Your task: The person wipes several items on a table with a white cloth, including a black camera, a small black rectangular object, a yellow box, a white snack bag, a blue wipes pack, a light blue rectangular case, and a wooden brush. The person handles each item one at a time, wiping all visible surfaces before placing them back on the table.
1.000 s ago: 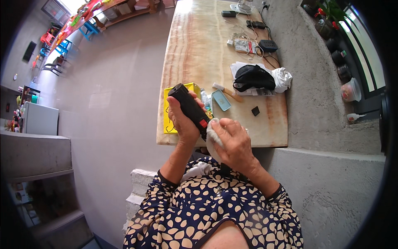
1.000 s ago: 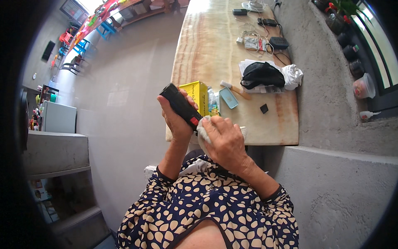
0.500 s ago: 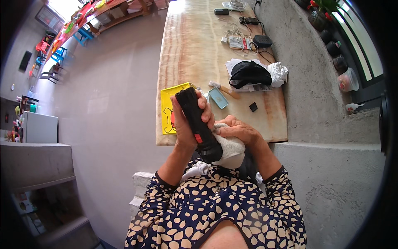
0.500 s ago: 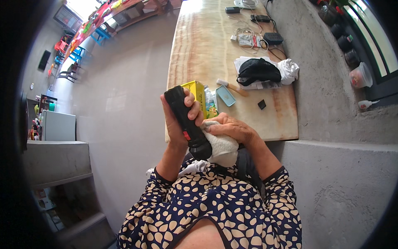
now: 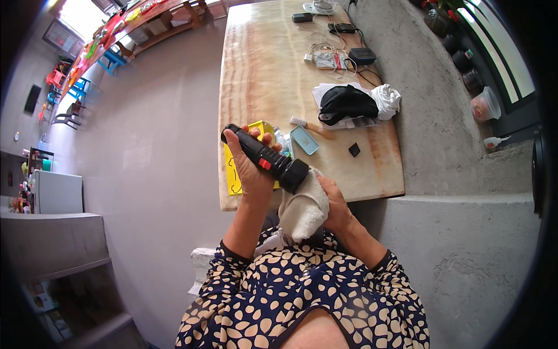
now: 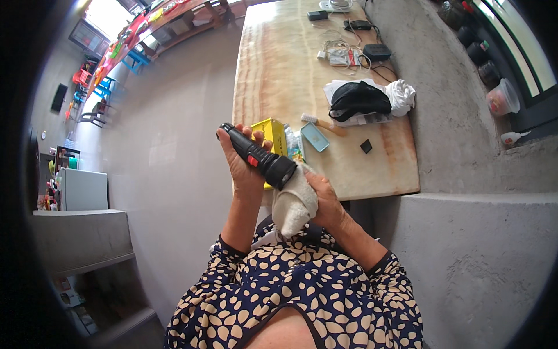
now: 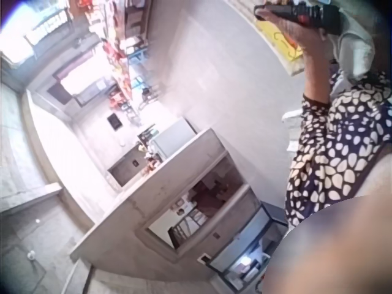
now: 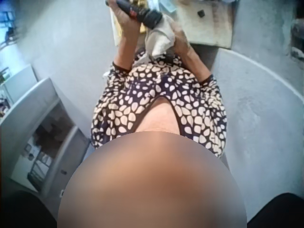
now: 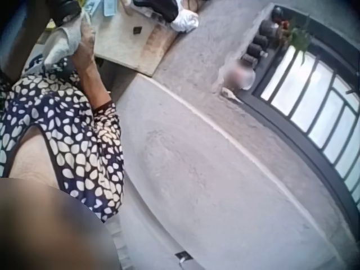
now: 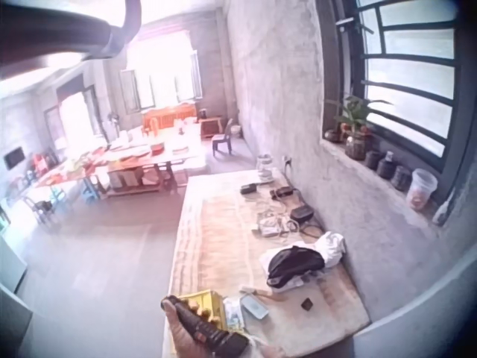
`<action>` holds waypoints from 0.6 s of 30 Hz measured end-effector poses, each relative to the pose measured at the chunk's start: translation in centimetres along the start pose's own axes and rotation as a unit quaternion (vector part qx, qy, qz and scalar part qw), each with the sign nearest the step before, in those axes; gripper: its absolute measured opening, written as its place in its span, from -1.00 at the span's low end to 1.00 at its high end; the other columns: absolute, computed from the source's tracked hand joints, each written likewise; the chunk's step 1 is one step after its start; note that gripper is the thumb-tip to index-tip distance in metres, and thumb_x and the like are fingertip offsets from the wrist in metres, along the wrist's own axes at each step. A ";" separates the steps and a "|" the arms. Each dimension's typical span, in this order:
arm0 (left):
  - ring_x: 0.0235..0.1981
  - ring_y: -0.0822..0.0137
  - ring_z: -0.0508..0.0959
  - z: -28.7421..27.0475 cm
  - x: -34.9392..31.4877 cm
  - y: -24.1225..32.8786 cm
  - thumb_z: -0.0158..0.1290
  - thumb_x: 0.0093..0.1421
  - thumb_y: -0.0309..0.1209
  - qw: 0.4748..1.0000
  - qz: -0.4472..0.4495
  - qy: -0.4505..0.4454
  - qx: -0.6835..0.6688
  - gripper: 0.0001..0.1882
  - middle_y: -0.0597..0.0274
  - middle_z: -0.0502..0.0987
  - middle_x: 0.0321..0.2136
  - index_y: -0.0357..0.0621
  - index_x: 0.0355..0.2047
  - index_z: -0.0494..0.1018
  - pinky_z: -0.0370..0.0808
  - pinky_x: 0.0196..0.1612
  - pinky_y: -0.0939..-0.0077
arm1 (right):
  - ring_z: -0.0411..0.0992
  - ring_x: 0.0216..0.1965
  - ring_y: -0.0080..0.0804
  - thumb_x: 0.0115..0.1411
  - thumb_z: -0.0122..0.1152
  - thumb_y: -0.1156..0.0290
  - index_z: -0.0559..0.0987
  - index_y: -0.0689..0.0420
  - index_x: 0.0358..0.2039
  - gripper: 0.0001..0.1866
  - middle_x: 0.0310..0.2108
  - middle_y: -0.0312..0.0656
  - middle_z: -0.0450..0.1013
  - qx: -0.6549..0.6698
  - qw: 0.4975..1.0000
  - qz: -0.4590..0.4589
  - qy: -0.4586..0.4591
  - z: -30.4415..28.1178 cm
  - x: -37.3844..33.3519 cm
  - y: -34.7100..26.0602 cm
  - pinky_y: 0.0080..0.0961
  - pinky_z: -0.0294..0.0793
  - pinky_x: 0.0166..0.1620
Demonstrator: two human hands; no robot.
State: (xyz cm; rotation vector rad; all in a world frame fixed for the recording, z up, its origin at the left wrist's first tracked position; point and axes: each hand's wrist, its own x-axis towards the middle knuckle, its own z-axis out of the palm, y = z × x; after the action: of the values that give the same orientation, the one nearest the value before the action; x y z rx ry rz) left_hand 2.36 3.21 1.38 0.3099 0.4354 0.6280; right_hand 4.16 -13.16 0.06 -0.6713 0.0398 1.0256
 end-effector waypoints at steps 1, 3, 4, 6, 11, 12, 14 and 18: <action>-0.41 0.39 0.47 -0.2 0.0 -0.2 0.01 0.21 0.09 1.000 -0.014 -0.005 -0.022 -0.53 0.34 0.36 -0.47 -0.04 -0.20 0.29 0.49 -0.32 0.36 | 0.51 -0.25 -0.47 0.38 -0.19 0.21 0.44 0.22 -0.02 -0.62 -0.20 -0.18 0.50 0.001 0.999 -0.024 0.024 0.3 0.2 -0.2 -0.51 0.55 -0.13; -0.42 0.37 0.46 0.0 -0.3 -0.5 0.01 0.21 0.11 0.997 -0.043 -0.015 -0.066 -0.53 0.34 0.36 -0.47 -0.02 -0.20 0.30 0.48 -0.29 0.26 | 0.47 -0.32 -0.61 0.33 -0.02 0.30 0.48 0.23 -0.07 -0.71 -0.30 -0.26 0.51 -0.107 0.986 -0.119 0.052 0.4 0.5 -0.7 -0.63 0.51 -0.24; -0.45 0.38 0.43 0.6 -0.5 -0.5 0.00 0.21 0.11 0.996 -0.046 0.006 -0.082 -0.54 0.34 0.33 -0.49 -0.02 -0.20 0.30 0.44 -0.28 0.24 | 0.45 -0.34 -0.65 0.31 0.03 0.34 0.48 0.23 -0.09 -0.74 -0.32 -0.28 0.51 -0.205 0.962 -0.167 0.067 0.7 0.3 -1.1 -0.66 0.49 -0.27; -0.47 0.40 0.41 0.3 0.1 -0.2 -0.01 0.22 0.10 0.992 -0.051 -0.013 -0.112 -0.54 0.35 0.31 -0.50 -0.03 -0.21 0.30 0.42 -0.32 0.29 | 0.36 -0.37 -0.74 0.23 0.17 0.45 0.49 0.24 -0.16 -0.80 -0.34 -0.33 0.49 -0.351 0.898 -0.251 0.086 2.0 0.2 -1.4 -0.70 0.42 -0.32; -0.50 0.43 0.38 -0.8 1.5 0.0 -0.01 0.23 0.09 0.983 -0.073 -0.037 -0.163 -0.54 0.35 0.28 -0.52 -0.07 -0.25 0.28 0.39 -0.37 0.37 | 0.42 -0.38 -0.35 0.12 0.23 0.51 0.47 0.26 -0.24 -0.79 -0.37 -0.13 0.46 -0.523 0.794 -0.289 0.114 2.4 0.7 -1.3 -0.46 0.43 -0.28; -0.51 0.43 0.38 -0.9 1.7 0.0 -0.02 0.23 0.10 0.984 -0.070 -0.036 -0.160 -0.52 0.35 0.28 -0.51 -0.10 -0.27 0.27 0.39 -0.37 0.39 | 0.42 -0.37 -0.26 0.10 0.24 0.52 0.47 0.26 -0.24 -0.78 -0.36 -0.09 0.44 -0.562 0.754 -0.321 0.112 1.9 0.8 -1.0 -0.42 0.43 -0.26; -0.51 0.42 0.38 -1.6 2.4 -0.2 -0.04 0.23 0.11 0.981 -0.082 -0.019 -0.173 -0.51 0.35 0.29 -0.51 -0.10 -0.29 0.26 0.40 -0.35 0.38 | 0.39 -0.32 -0.06 0.03 0.24 0.54 0.48 0.28 -0.25 -0.75 -0.33 -0.02 0.40 -0.610 0.702 -0.353 0.103 1.9 0.5 -1.0 -0.30 0.42 -0.20; -0.50 0.42 0.38 -2.6 3.1 -0.2 -0.07 0.24 0.13 0.977 -0.092 -0.007 -0.190 -0.49 0.34 0.29 -0.51 -0.11 -0.33 0.25 0.40 -0.32 0.37 | 0.36 -0.20 -0.11 0.05 0.25 0.46 0.47 0.36 -0.06 -0.57 -0.21 -0.02 0.36 -0.641 0.604 -0.452 0.142 2.3 0.1 -1.1 -0.27 0.38 -0.12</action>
State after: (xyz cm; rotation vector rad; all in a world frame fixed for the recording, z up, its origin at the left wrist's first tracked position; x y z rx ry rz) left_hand 3.44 5.35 -1.86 -0.0901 0.3173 0.5149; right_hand 4.52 -12.24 2.40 -1.9085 -0.7795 -0.2698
